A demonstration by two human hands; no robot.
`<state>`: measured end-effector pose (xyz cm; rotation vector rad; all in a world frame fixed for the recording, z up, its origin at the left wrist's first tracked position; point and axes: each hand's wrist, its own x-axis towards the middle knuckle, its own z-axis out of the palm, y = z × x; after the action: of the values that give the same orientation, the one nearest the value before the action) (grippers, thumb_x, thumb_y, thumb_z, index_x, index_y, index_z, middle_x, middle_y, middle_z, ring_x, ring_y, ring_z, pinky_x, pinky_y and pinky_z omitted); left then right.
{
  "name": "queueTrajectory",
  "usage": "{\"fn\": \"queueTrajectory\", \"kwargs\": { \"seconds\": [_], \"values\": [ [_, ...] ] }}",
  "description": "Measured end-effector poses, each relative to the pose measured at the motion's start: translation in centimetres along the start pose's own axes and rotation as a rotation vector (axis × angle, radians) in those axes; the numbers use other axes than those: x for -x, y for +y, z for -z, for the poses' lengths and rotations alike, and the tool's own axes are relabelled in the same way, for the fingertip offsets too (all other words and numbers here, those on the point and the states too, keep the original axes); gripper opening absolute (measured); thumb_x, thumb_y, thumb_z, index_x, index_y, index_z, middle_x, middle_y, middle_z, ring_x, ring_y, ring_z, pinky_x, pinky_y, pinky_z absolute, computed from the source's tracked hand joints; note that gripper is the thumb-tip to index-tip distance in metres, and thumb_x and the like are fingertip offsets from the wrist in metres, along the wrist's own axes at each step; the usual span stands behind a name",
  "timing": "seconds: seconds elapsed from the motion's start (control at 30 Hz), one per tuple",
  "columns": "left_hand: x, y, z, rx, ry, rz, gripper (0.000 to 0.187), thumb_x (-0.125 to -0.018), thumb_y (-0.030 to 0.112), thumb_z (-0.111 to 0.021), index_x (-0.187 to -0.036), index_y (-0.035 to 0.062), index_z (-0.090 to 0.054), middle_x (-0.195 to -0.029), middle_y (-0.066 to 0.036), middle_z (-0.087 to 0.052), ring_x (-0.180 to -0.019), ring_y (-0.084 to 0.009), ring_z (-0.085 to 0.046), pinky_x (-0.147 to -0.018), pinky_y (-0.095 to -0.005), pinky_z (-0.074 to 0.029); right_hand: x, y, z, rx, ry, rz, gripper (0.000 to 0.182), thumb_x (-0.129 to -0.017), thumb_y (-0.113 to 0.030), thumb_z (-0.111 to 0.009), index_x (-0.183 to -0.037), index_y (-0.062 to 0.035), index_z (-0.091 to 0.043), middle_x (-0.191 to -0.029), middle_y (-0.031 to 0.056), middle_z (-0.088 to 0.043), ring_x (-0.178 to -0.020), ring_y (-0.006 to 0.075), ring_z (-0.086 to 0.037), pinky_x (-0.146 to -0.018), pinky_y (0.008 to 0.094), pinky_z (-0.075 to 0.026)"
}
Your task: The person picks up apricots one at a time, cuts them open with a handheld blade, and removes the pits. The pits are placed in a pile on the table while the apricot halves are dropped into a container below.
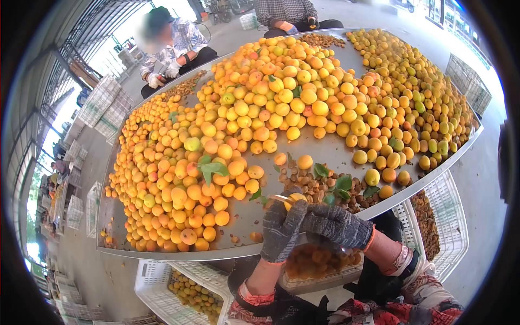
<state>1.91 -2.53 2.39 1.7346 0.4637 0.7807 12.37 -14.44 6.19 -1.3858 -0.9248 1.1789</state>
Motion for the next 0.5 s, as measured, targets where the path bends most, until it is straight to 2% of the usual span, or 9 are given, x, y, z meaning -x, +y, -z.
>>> {"fn": "queueTrajectory", "kwargs": {
  "seconds": [0.07,0.17,0.2,0.23,0.33,0.37,0.4,0.47,0.5],
  "values": [
    [0.0,-0.4,-0.4,0.006,0.038,0.069,0.024,-0.083,0.012,-0.057,-0.103,-0.0016,-0.056,-0.087,-0.013,-0.060,-0.078,-0.0183,-0.057,-0.067,-0.0321,-0.047,0.2,-0.6,-0.7,-0.311,0.075,-0.206,0.023,-0.084,-0.010,-0.056,-0.105,-0.0022,-0.054,-0.102,0.0073,-0.057,-0.095,0.0156,-0.056,-0.079,0.0283,-0.047],
    [-0.5,-0.2,-0.1,0.030,0.137,0.186,0.025,-0.085,0.019,-0.057,-0.101,-0.0001,-0.057,-0.084,-0.012,-0.061,-0.074,-0.0170,-0.056,-0.062,-0.0315,-0.047,0.8,-0.9,-0.7,-0.352,0.127,-0.263,0.020,-0.083,-0.010,-0.059,-0.101,-0.0034,-0.057,-0.098,0.0053,-0.059,-0.092,0.0127,-0.057,-0.077,0.0264,-0.048],
    [-0.9,0.1,0.2,0.050,0.207,0.232,0.026,-0.085,0.023,-0.056,-0.100,0.0012,-0.058,-0.081,-0.009,-0.060,-0.069,-0.0142,-0.056,-0.057,-0.0288,-0.047,1.4,-0.7,-0.3,-0.172,0.143,-0.224,0.020,-0.082,-0.009,-0.059,-0.101,-0.0036,-0.057,-0.096,0.0041,-0.060,-0.090,0.0112,-0.057,-0.075,0.0248,-0.048],
    [-1.3,0.7,1.6,0.559,0.243,0.507,0.028,-0.085,0.029,-0.055,-0.098,0.0043,-0.059,-0.077,-0.002,-0.058,-0.058,-0.0068,-0.050,-0.046,-0.0202,-0.041,2.0,-0.6,0.0,0.009,0.158,-0.184,0.019,-0.082,-0.008,-0.060,-0.101,-0.0037,-0.057,-0.095,0.0029,-0.060,-0.088,0.0096,-0.057,-0.073,0.0233,-0.047],
    [-1.5,2.2,1.9,0.448,0.071,0.556,0.036,-0.087,0.035,-0.050,-0.103,0.0034,-0.057,-0.066,0.003,-0.051,-0.045,-0.0047,-0.041,-0.037,-0.0186,-0.029,2.7,-1.2,2.0,0.070,0.315,0.050,0.028,-0.080,-0.007,-0.062,-0.106,-0.0037,-0.055,-0.095,0.0026,-0.061,-0.085,0.0101,-0.057,-0.074,0.0225,-0.046],
    [-1.3,2.2,1.4,0.490,0.057,0.550,0.036,-0.087,0.036,-0.051,-0.103,0.0038,-0.057,-0.066,0.000,-0.053,-0.046,-0.0045,-0.043,-0.037,-0.0174,-0.030,2.5,-1.0,2.7,0.231,0.309,0.147,0.042,-0.076,-0.009,-0.067,-0.114,-0.0032,-0.051,-0.100,0.0057,-0.060,-0.090,0.0131,-0.057,-0.079,0.0259,-0.045],
    [-1.0,2.3,1.3,0.493,0.048,0.558,0.036,-0.087,0.036,-0.051,-0.103,0.0038,-0.057,-0.066,0.000,-0.053,-0.046,-0.0045,-0.043,-0.037,-0.0174,-0.030,2.1,-0.8,2.9,0.231,0.317,0.138,0.042,-0.076,-0.009,-0.067,-0.114,-0.0032,-0.051,-0.100,0.0057,-0.060,-0.090,0.0131,-0.057,-0.079,0.0259,-0.045],
    [-0.8,2.5,1.7,0.398,-0.194,0.567,0.036,-0.087,0.032,-0.051,-0.105,0.0008,-0.056,-0.075,-0.006,-0.057,-0.061,-0.0100,-0.053,-0.051,-0.0204,-0.042,0.4,-1.2,2.6,0.462,0.263,0.508,0.058,-0.069,-0.018,-0.073,-0.119,-0.0054,-0.047,-0.106,0.0147,-0.057,-0.096,0.0221,-0.057,-0.080,0.0318,-0.046],
    [-0.5,2.2,1.4,0.185,-0.186,0.393,0.031,-0.087,0.025,-0.050,-0.106,0.0003,-0.055,-0.088,-0.013,-0.059,-0.080,-0.0190,-0.057,-0.071,-0.0273,-0.045,-0.3,-1.9,2.3,0.494,0.172,0.531,0.063,-0.068,-0.017,-0.074,-0.123,-0.0048,-0.044,-0.110,0.0161,-0.054,-0.103,0.0238,-0.053,-0.086,0.0337,-0.043]
  ]
}}
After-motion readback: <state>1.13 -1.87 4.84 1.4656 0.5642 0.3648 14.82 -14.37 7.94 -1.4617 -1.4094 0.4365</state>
